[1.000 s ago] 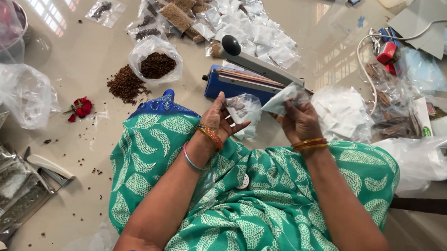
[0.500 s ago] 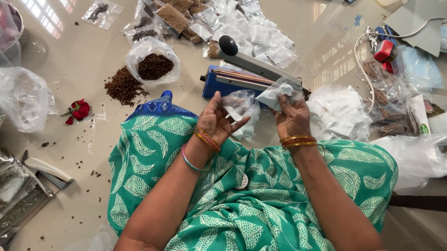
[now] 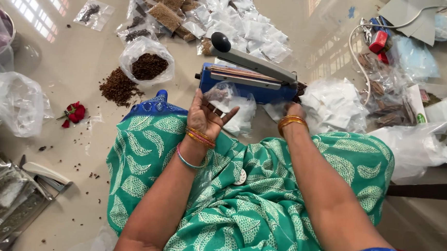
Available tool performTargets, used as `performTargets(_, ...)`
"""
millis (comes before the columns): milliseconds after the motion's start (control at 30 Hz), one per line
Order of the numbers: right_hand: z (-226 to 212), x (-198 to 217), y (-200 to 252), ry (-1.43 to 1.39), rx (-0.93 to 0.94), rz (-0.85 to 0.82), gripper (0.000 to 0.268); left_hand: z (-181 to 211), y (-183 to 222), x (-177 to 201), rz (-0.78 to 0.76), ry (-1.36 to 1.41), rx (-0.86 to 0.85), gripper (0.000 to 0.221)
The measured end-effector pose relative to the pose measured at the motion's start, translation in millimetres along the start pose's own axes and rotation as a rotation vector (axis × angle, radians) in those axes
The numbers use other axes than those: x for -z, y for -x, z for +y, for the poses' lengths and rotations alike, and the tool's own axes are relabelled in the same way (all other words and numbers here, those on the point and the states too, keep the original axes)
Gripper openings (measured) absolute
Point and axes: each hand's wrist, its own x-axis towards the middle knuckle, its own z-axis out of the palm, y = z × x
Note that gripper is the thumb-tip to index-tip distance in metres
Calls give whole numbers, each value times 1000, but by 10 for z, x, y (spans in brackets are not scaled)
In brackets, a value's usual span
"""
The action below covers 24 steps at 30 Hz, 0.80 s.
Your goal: The person uses a heat sealer to seal small plastic bags filled with powder and granules.
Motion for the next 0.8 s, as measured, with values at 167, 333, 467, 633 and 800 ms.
performTargets(167, 78, 56, 15, 136, 455, 173, 21, 71, -24, -10, -15, 78, -14, 47)
performTargets(333, -86, -61, 820, 244, 761, -433, 13, 88, -29, -40, -18, 117, -56, 48)
performTargets(467, 22, -97, 1304, 801, 574, -700, 39, 92, -55, 13, -34, 136, -70, 49)
performTargets(633, 109, -199, 1272, 961, 367, -676, 59, 87, -21, -55, 8, 108, -55, 49)
performTargets(800, 644, -371, 935, 497, 90, -747, 46, 92, -15, -74, 46, 68, -68, 50)
